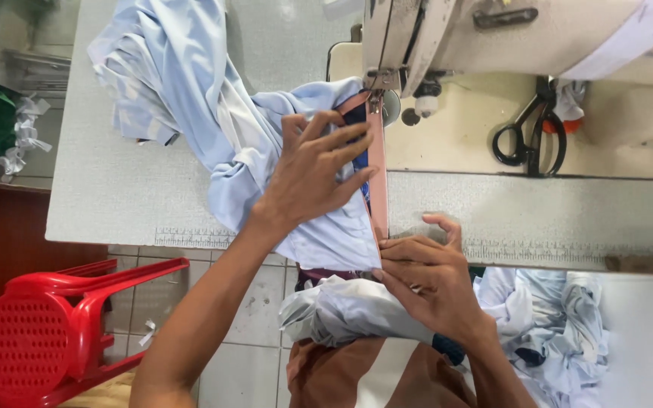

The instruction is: Aligning fabric trim to a shirt and trimming the excess material using scissors at a sewing station

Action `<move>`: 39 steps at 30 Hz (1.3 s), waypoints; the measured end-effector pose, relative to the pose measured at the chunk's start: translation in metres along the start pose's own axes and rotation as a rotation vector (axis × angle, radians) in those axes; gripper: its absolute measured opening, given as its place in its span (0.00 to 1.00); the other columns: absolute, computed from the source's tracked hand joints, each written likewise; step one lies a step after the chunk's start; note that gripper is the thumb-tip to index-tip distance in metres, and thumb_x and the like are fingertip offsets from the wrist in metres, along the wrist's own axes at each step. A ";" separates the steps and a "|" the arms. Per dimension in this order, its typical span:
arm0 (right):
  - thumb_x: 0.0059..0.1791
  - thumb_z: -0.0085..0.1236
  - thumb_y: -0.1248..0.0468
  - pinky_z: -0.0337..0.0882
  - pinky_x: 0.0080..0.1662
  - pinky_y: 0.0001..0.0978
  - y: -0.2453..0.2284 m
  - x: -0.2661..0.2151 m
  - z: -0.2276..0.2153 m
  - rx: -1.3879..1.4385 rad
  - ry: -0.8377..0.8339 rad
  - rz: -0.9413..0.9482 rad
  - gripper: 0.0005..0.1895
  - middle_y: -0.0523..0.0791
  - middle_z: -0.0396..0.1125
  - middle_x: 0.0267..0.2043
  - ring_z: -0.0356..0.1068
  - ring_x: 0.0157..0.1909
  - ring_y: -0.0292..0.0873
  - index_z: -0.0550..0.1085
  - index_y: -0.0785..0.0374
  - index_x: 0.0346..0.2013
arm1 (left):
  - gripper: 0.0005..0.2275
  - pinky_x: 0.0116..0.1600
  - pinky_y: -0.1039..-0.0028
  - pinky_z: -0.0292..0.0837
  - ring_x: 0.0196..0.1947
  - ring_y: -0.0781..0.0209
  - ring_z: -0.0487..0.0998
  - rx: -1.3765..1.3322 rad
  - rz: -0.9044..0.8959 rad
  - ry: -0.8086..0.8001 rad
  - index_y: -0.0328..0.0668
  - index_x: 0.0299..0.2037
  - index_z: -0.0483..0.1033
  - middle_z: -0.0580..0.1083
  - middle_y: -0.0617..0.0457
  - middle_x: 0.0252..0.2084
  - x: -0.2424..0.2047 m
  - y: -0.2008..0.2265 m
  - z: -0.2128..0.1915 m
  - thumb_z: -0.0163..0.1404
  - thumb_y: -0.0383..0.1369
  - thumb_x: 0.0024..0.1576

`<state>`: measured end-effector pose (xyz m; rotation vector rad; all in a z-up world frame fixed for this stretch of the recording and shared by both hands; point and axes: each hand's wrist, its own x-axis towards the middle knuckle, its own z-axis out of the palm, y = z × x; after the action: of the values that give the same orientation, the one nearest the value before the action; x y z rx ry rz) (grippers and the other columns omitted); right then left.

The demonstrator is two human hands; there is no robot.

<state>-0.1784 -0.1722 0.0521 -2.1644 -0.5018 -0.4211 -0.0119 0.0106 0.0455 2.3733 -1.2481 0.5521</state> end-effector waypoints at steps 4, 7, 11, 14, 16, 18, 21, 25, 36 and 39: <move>0.45 0.67 0.63 0.45 0.66 0.51 0.003 0.002 0.000 0.001 -0.017 0.042 0.02 0.35 0.78 0.37 0.78 0.45 0.34 0.82 0.51 0.29 | 0.15 0.54 0.56 0.50 0.59 0.54 0.72 -0.015 0.004 0.008 0.51 0.50 0.83 0.80 0.61 0.54 -0.005 -0.004 -0.002 0.54 0.49 0.62; 0.45 0.68 0.63 0.44 0.66 0.51 0.004 0.006 0.000 -0.011 -0.031 0.060 0.02 0.34 0.78 0.38 0.78 0.44 0.33 0.82 0.50 0.29 | 0.16 0.56 0.54 0.50 0.60 0.53 0.72 -0.024 0.011 -0.016 0.51 0.52 0.82 0.80 0.60 0.55 -0.005 -0.008 -0.002 0.52 0.49 0.63; 0.45 0.67 0.62 0.46 0.66 0.51 0.007 0.013 0.000 -0.011 -0.061 0.071 0.02 0.35 0.78 0.37 0.78 0.45 0.34 0.83 0.50 0.28 | 0.15 0.57 0.53 0.50 0.59 0.52 0.73 -0.056 0.028 0.004 0.50 0.51 0.83 0.80 0.59 0.55 -0.001 -0.014 -0.002 0.56 0.47 0.62; 0.44 0.69 0.63 0.46 0.66 0.51 0.011 0.017 0.003 -0.008 -0.042 0.073 0.02 0.36 0.78 0.37 0.79 0.44 0.35 0.82 0.50 0.28 | 0.17 0.59 0.53 0.50 0.59 0.52 0.72 -0.020 0.037 -0.014 0.49 0.53 0.83 0.80 0.59 0.55 0.002 -0.021 0.002 0.53 0.49 0.63; 0.44 0.69 0.62 0.47 0.67 0.51 0.017 0.021 0.006 -0.004 -0.041 0.097 0.02 0.36 0.78 0.39 0.79 0.45 0.36 0.83 0.50 0.30 | 0.18 0.62 0.55 0.47 0.61 0.54 0.71 0.009 0.048 -0.042 0.52 0.53 0.83 0.81 0.59 0.54 0.005 -0.029 0.006 0.52 0.51 0.63; 0.44 0.70 0.62 0.47 0.67 0.51 0.014 0.023 0.006 -0.003 -0.042 0.094 0.01 0.37 0.79 0.38 0.79 0.45 0.35 0.83 0.51 0.30 | 0.17 0.61 0.54 0.48 0.61 0.51 0.72 -0.015 0.059 -0.016 0.51 0.51 0.84 0.82 0.58 0.53 0.005 -0.029 0.004 0.53 0.50 0.63; 0.44 0.70 0.62 0.47 0.67 0.52 0.014 0.025 0.007 -0.008 -0.037 0.075 0.01 0.37 0.78 0.39 0.78 0.45 0.35 0.83 0.51 0.30 | 0.15 0.60 0.53 0.49 0.60 0.49 0.73 -0.026 0.090 0.026 0.49 0.50 0.84 0.82 0.57 0.52 0.008 -0.030 0.001 0.54 0.48 0.63; 0.47 0.66 0.65 0.47 0.63 0.55 0.007 0.022 0.007 -0.139 -0.038 -0.070 0.01 0.37 0.77 0.41 0.77 0.47 0.38 0.82 0.54 0.31 | 0.14 0.64 0.60 0.47 0.59 0.58 0.73 0.062 0.110 0.033 0.56 0.56 0.78 0.80 0.64 0.58 0.004 -0.011 -0.002 0.56 0.47 0.63; 0.52 0.57 0.68 0.56 0.60 0.47 0.003 0.015 0.004 -0.130 -0.038 -0.133 0.03 0.40 0.74 0.41 0.76 0.47 0.42 0.79 0.61 0.37 | 0.16 0.56 0.55 0.48 0.57 0.54 0.71 -0.122 -0.031 -0.145 0.51 0.52 0.80 0.77 0.60 0.59 -0.017 0.017 -0.028 0.52 0.49 0.63; 0.51 0.60 0.68 0.57 0.59 0.46 0.005 0.010 0.005 -0.100 -0.021 -0.109 0.03 0.41 0.75 0.43 0.77 0.46 0.41 0.80 0.61 0.34 | 0.16 0.54 0.57 0.50 0.56 0.53 0.72 -0.092 0.007 -0.129 0.50 0.54 0.77 0.75 0.60 0.61 -0.013 0.022 -0.025 0.52 0.48 0.63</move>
<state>-0.1666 -0.1683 0.0508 -2.2466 -0.6242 -0.4927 -0.0410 0.0205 0.0635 2.3604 -1.3083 0.3406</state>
